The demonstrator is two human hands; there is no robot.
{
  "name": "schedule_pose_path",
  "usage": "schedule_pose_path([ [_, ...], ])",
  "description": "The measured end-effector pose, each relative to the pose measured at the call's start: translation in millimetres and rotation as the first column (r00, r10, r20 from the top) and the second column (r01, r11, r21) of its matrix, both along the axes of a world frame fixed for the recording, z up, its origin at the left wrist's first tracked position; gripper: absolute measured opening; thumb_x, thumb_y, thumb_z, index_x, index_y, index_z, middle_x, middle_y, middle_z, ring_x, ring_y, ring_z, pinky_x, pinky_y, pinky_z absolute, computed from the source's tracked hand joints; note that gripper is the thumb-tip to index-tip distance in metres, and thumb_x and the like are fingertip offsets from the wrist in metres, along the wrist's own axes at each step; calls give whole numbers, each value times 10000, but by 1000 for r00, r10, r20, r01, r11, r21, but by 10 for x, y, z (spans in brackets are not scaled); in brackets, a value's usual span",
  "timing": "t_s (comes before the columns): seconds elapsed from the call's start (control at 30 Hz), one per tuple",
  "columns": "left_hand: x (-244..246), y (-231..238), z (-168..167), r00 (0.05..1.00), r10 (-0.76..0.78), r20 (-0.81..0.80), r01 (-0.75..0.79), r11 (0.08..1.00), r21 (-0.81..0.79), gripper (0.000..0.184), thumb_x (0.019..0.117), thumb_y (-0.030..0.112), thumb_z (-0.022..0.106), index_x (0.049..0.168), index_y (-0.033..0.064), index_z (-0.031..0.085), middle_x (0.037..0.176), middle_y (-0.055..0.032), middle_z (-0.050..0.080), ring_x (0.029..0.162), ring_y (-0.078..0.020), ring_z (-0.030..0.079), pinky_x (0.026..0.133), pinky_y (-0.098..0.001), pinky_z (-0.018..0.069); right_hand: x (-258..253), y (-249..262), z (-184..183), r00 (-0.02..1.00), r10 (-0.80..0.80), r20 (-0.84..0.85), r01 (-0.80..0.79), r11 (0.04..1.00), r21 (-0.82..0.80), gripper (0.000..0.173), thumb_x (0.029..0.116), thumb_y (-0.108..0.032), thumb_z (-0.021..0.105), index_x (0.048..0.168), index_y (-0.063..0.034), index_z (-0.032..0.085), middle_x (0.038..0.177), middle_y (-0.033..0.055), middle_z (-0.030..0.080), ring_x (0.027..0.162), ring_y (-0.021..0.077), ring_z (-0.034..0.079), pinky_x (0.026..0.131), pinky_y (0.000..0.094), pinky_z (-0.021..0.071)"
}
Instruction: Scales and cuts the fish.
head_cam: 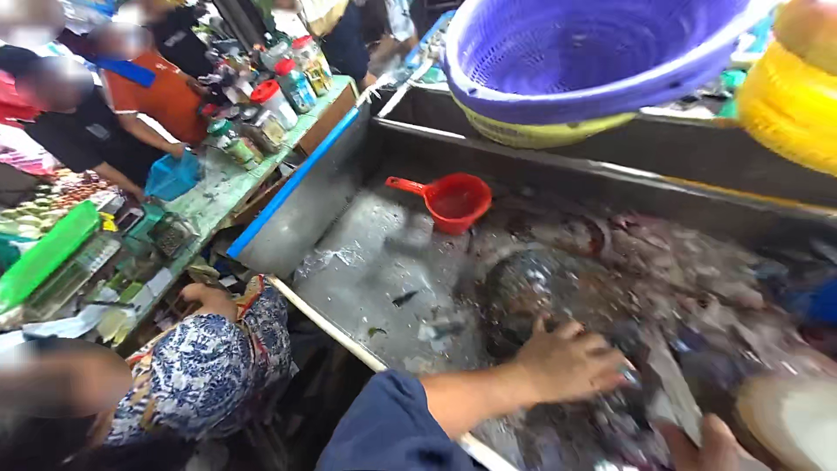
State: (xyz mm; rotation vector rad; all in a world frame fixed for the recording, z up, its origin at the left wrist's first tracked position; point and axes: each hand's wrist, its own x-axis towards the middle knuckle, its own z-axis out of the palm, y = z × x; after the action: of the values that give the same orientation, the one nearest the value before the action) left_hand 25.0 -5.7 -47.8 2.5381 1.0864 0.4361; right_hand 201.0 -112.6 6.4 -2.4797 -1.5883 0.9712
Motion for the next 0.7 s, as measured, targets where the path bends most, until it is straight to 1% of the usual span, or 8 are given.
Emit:
schedule_pose_path([
  [0.07,-59,-81,145,1000,-19,17,19,1000,-21,294,1018,406,590,1267,320,721,1297,53,694,1289,-260,581,1082,-664,380,90,-120,-43,993,-37,-108,41,998,38,563,1053,-324,564,1459,51,458,1188,380,640,1099,567,638,933,753,477],
  [0.13,-51,-48,164,998,-50,24,51,998,-34,301,1027,382,580,1280,298,719,1303,34,699,1274,-283,600,1033,-667,424,85,-70,126,987,-107,-122,99,993,-69,520,1060,-307,568,1473,-4,474,1196,327,662,1118,520,650,954,713,488],
  [0.23,1,-30,-52,997,-72,-19,73,997,11,357,1038,446,553,1343,317,688,1341,9,671,1287,-284,574,1087,-642,391,-1,70,203,980,-198,-18,190,958,-217,432,1075,-356,495,1405,-78,505,1125,245,694,1069,444,686,904,645,537],
  [0.3,-10,-31,-132,998,-61,-4,61,998,17,377,1038,459,548,1357,307,681,1369,-29,653,1309,-301,555,1130,-645,343,-57,68,241,971,-235,39,238,947,-216,391,1079,-355,472,1383,-111,481,1054,225,701,1020,433,703,854,622,559],
  [0.53,-33,1,-211,997,-61,55,57,996,74,349,1036,447,557,1317,310,712,1345,-12,653,1279,-273,548,1130,-607,329,-266,30,479,923,-365,123,330,914,238,265,1078,-298,489,1211,-74,533,772,141,672,768,372,723,670,552,582],
  [0.57,-32,17,-220,996,-60,66,54,995,85,345,1034,447,561,1312,311,715,1345,-8,654,1278,-270,548,1131,-603,328,-300,72,410,924,-360,127,331,921,207,279,1082,-298,475,1229,-68,533,800,159,686,791,385,728,683,561,585],
  [0.63,-54,10,-223,995,-65,73,58,994,92,340,1033,444,565,1302,306,720,1331,-12,661,1271,-269,559,1139,-608,324,-361,157,197,961,-262,87,270,959,-85,348,1096,-295,419,1388,-114,473,1023,203,710,983,413,718,820,589,575],
  [0.7,-25,-29,-213,995,-75,73,70,995,68,341,1027,458,569,1290,308,726,1316,-11,666,1265,-267,563,1135,-608,333,-298,143,88,980,-184,72,195,961,-195,379,1072,-311,471,1423,-167,462,1137,201,705,1051,418,706,851,617,568],
])
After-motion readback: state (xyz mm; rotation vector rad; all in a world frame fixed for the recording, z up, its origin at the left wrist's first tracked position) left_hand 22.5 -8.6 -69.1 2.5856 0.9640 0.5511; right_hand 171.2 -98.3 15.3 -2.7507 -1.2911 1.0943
